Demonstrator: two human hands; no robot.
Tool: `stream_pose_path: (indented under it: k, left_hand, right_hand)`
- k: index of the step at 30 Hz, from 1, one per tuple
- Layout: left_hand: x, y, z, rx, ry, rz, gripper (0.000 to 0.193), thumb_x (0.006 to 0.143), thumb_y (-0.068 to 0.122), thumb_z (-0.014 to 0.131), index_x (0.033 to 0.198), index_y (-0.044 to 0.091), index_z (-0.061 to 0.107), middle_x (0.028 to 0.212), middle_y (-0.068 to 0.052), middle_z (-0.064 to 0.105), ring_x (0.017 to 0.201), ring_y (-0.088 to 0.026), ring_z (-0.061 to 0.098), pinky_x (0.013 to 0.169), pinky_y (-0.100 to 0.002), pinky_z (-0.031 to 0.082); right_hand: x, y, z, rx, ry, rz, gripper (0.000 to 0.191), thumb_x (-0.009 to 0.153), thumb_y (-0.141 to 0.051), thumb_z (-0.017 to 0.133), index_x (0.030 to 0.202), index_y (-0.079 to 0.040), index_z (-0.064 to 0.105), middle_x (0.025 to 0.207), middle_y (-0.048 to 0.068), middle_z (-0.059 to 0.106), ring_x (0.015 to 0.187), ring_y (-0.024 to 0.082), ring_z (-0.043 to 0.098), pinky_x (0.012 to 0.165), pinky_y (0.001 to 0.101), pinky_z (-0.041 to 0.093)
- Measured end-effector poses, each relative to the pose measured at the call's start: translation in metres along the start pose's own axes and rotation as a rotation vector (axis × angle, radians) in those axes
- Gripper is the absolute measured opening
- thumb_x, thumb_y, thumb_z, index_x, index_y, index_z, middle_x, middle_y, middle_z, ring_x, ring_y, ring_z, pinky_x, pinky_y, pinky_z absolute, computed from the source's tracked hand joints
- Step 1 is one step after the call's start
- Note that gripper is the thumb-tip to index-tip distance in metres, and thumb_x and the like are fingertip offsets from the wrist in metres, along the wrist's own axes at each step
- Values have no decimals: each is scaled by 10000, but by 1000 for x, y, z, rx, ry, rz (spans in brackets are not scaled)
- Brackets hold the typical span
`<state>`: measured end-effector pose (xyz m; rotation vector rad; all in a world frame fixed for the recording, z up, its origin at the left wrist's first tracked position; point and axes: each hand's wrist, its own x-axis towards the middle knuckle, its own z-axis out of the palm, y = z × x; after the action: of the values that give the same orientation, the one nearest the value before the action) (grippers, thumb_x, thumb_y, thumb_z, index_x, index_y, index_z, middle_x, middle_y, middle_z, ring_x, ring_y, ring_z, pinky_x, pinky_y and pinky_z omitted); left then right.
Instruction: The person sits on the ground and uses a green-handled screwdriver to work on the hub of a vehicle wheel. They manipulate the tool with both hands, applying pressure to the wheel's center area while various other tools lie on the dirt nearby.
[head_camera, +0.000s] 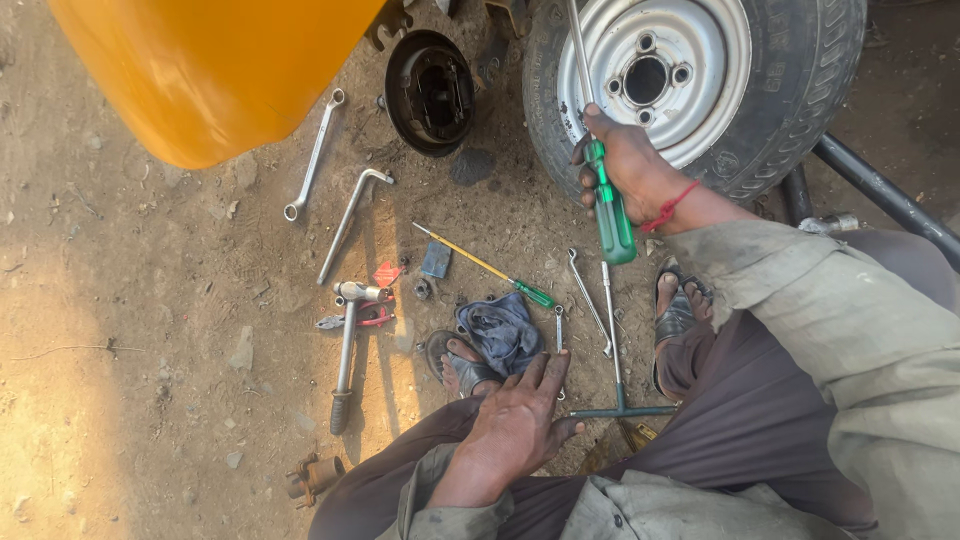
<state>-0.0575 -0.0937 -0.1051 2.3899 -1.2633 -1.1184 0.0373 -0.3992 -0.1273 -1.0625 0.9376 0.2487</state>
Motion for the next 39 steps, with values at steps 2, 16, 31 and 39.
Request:
stream_pose_path:
  k: [2, 16, 31, 39]
  left_hand:
    - [0, -1, 1, 23, -28, -20, 919, 874, 451, 762, 1573, 79, 295, 1526, -276, 414, 1292, -461, 521, 1005, -604, 416]
    - [-1, 1, -2, 46, -21, -34, 908, 875, 457, 751, 1567, 73, 307, 1514, -261, 437, 1284, -437, 549, 955, -628, 432]
    - [-2, 0, -4, 27, -17, -39, 947, 885, 445, 752, 1596, 76, 247, 1525, -276, 422, 1304, -454, 519, 980, -623, 434]
    - [0, 4, -5, 17, -31, -62, 918, 886, 441, 726, 1599, 108, 254, 1552, -233, 421, 1323, -439, 514, 1016, -579, 445]
  right_hand:
    - [-2, -1, 1, -12, -13, -13, 579, 1039, -638, 387, 837, -120, 549, 576, 6, 450, 462, 187, 459, 466, 387, 435]
    - [-6, 7, 0, 16, -46, -13, 597, 1031, -655, 412, 843, -109, 562, 597, 8, 439, 453, 189, 433, 461, 391, 434]
    - [4, 14, -15, -76, 13, 41, 603, 1023, -665, 372, 837, -119, 550, 589, -2, 415, 480, 180, 439, 490, 396, 425]
    - [26, 21, -40, -88, 43, 36, 596, 1036, -649, 443, 823, -102, 538, 592, 6, 433, 471, 176, 437, 469, 375, 431]
